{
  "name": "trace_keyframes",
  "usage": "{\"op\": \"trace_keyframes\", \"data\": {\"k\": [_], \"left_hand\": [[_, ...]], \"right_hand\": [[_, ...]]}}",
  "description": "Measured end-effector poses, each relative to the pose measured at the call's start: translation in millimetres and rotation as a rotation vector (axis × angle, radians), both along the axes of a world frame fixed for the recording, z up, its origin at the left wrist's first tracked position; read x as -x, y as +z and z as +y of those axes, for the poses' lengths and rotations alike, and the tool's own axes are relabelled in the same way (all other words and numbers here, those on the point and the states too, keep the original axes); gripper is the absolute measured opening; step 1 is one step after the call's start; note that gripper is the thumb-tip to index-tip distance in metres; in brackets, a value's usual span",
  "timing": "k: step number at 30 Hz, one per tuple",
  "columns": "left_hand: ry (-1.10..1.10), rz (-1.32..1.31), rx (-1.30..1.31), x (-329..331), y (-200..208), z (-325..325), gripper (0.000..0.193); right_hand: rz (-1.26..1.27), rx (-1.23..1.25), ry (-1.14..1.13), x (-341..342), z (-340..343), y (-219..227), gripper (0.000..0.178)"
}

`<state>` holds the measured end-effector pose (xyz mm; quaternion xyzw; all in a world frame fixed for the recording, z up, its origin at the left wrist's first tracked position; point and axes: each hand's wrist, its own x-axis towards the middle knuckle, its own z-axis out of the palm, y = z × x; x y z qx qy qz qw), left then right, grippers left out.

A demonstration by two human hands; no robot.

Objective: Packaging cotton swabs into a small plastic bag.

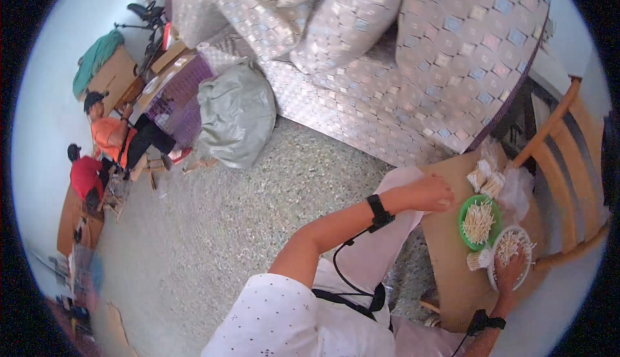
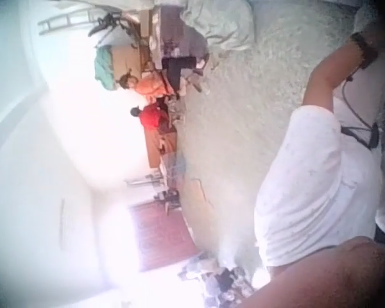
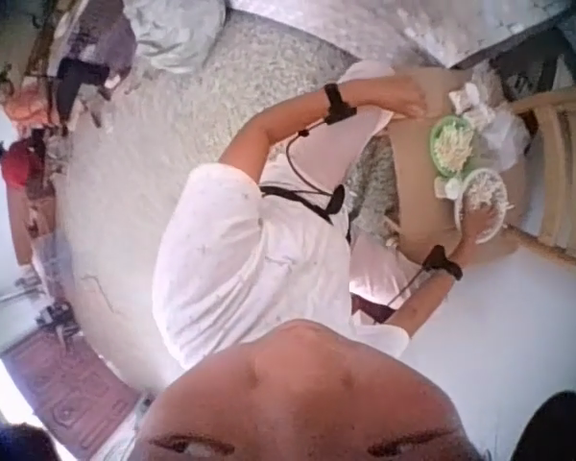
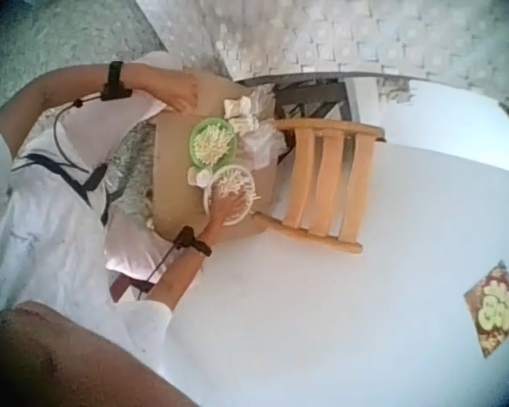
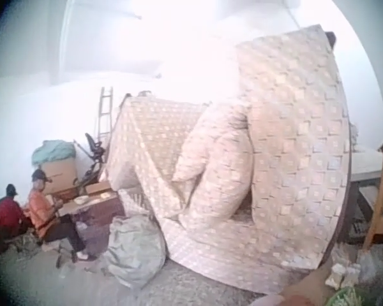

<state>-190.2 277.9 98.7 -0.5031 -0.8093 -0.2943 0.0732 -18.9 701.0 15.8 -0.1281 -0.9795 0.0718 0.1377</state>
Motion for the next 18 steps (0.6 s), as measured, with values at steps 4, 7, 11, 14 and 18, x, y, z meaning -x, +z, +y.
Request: {"op": "trace_keyframes", "data": {"k": [4,7,11,14,18], "left_hand": [[0.131,0.158,-0.088,-5.3,-10.1,-27.8,0.014],[0.249,0.251,0.241,-25.0,-0.6,-26.6,0.020],[0.262,0.320,0.085,-25.7,-3.9,-18.4,0.022],[0.328,0.409,0.239,-23.3,-11.4,-3.5,0.017],[0.357,0.497,0.609,-36.8,-31.1,3.7,0.017]], "right_hand": [[-0.063,-0.099,0.073,2.9,16.4,-1.7,0.087],[-0.151,-0.077,0.011,0.9,-30.6,19.8,0.087],[-0.139,-0.009,-0.134,-7.0,-51.6,22.2,0.093],[-0.107,0.047,-0.008,-9.6,-27.7,-1.0,0.096],[-0.244,0.157,0.006,-30.4,-63.5,47.7,0.098]]}}
